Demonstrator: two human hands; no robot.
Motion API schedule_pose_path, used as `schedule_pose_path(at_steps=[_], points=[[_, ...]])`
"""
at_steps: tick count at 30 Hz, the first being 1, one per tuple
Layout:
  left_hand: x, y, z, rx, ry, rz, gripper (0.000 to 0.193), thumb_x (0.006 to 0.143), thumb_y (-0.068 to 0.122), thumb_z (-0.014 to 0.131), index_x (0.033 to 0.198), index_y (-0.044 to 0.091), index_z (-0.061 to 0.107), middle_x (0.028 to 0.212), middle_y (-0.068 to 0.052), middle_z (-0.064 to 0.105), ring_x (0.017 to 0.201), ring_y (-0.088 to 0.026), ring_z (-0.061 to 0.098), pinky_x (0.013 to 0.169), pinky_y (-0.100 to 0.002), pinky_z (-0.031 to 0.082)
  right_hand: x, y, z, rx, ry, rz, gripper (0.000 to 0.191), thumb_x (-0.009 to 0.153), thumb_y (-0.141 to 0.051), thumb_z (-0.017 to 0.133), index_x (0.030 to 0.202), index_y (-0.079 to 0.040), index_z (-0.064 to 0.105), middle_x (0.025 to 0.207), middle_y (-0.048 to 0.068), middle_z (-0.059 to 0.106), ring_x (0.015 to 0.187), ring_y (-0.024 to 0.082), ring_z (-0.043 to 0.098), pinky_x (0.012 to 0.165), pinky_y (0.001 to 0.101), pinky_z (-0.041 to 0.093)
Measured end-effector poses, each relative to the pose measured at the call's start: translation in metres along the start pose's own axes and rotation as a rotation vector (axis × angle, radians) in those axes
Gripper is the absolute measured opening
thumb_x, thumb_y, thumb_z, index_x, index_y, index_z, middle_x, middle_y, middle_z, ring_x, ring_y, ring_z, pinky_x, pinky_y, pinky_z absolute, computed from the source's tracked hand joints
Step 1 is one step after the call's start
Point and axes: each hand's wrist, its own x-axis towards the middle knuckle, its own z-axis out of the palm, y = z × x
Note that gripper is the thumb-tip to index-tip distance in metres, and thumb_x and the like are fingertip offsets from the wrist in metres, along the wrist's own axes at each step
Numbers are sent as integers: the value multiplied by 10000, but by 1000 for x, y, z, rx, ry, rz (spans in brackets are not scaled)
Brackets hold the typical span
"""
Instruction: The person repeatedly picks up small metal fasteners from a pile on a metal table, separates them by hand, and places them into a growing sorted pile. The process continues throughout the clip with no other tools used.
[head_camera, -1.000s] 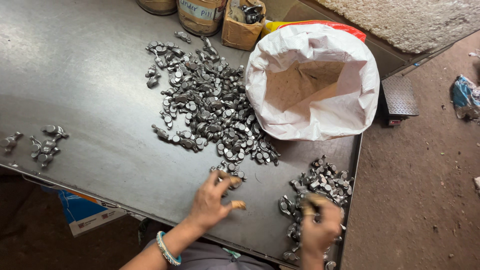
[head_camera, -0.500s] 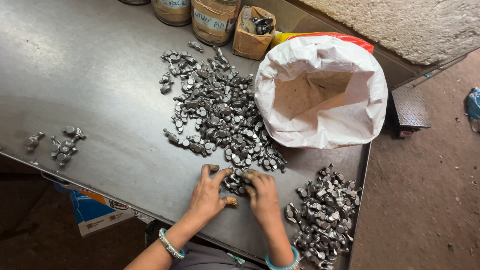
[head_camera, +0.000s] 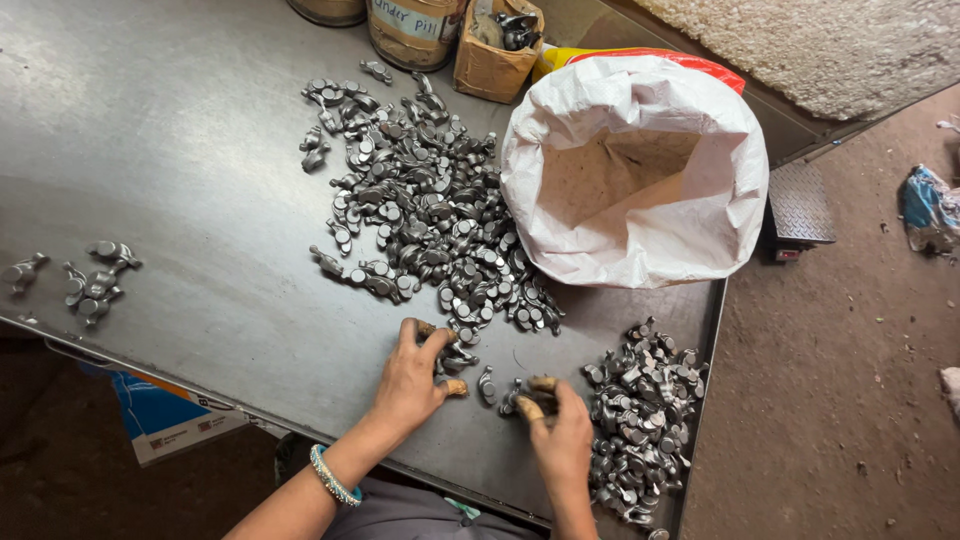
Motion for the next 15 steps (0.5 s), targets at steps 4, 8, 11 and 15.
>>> schedule_pose_path(at_steps=[4,8,11,15], points=[[0,5,2,18,-29,11,691,617,172,939,1230,146,623,1215,-165,490,1084,-405,595,898,-487,521,3,2,24,-162,65,-162,305,736,-69,845,1023,-61,741,942,127,737,859,261,686,771,361,542],[-11,9,-2,61,20,74,724,584,177,945,1235,104,636,1246,-213,497,1076,-439,577,888,-497,507,8,22,33,154,-39,68,188,826,-11,756,1005,-54,718,952,64,800,864,153,768,821,291,595],[-25,13,2,38,145,240,678,609,279,935,1191,64,662,1167,-178,579,1052,-393,602,869,-480,512,11,45,27,622,1,-64,203,836,88,731,1006,6,658,997,96,739,916,172,695,853,305,576],[-39,24,18,-120,34,302,541,690,296,906,1138,69,704,1042,-111,659,1009,-339,631,852,-442,528,2,62,23,1021,59,31,243,846,171,687,1027,26,617,1031,118,716,948,189,693,873,340,586]])
